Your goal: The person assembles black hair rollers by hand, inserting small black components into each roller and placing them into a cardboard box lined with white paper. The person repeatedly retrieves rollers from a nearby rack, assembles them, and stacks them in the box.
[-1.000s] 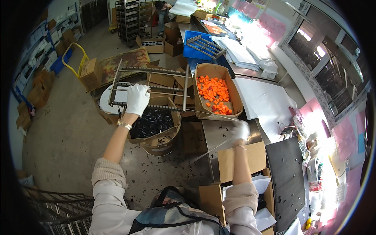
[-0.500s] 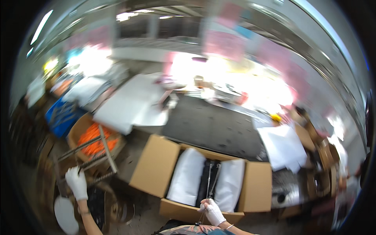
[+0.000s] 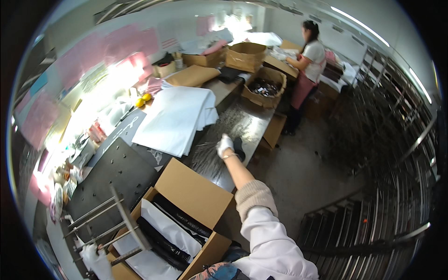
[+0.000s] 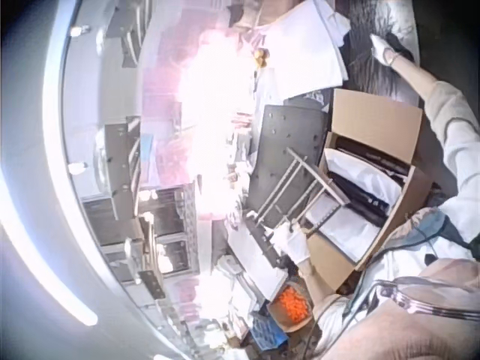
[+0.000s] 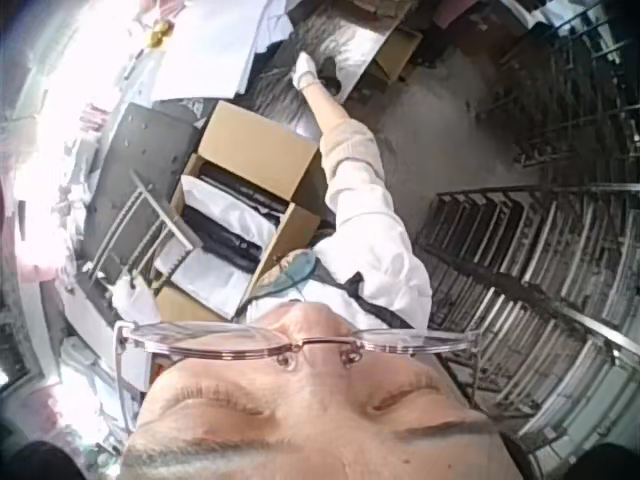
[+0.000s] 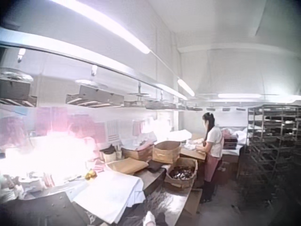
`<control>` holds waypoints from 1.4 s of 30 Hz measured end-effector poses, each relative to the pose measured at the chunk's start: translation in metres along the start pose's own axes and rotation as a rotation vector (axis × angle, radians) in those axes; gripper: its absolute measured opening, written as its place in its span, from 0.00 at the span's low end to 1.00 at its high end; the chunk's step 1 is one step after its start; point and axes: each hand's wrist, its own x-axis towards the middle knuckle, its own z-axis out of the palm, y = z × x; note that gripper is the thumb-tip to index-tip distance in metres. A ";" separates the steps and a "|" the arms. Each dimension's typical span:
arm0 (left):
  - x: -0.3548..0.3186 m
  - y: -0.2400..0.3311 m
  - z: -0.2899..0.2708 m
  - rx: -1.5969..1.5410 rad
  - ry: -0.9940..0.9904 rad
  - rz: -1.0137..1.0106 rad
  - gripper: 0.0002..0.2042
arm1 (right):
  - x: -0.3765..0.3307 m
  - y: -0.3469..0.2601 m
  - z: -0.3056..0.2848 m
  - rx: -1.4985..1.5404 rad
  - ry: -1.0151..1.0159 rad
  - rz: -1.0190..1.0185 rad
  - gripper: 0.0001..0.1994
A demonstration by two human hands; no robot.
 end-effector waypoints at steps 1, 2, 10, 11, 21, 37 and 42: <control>0.013 0.024 0.015 -0.011 -0.031 0.063 0.06 | -0.002 -0.031 0.000 0.721 0.079 0.258 0.19; 0.024 0.048 0.025 -0.019 -0.049 0.124 0.06 | -0.018 -0.048 -0.012 1.439 0.181 0.512 0.24; 0.015 0.227 0.054 -0.487 -0.163 0.735 0.12 | -0.419 -0.077 -0.101 0.521 0.548 -0.563 0.11; 0.005 0.248 0.051 -0.609 -0.198 0.772 0.12 | -0.463 -0.081 -0.102 0.418 0.588 -0.448 0.11; -0.137 0.438 -0.051 -1.170 -0.634 1.385 0.21 | -0.742 0.017 -0.039 0.431 0.364 1.011 0.17; -0.276 0.547 0.088 -0.610 -1.196 1.363 0.09 | -0.812 0.291 0.183 0.863 0.426 1.658 0.17; -0.330 0.509 0.159 -0.087 -1.385 1.323 0.07 | -0.857 0.348 0.314 0.517 0.553 1.588 0.18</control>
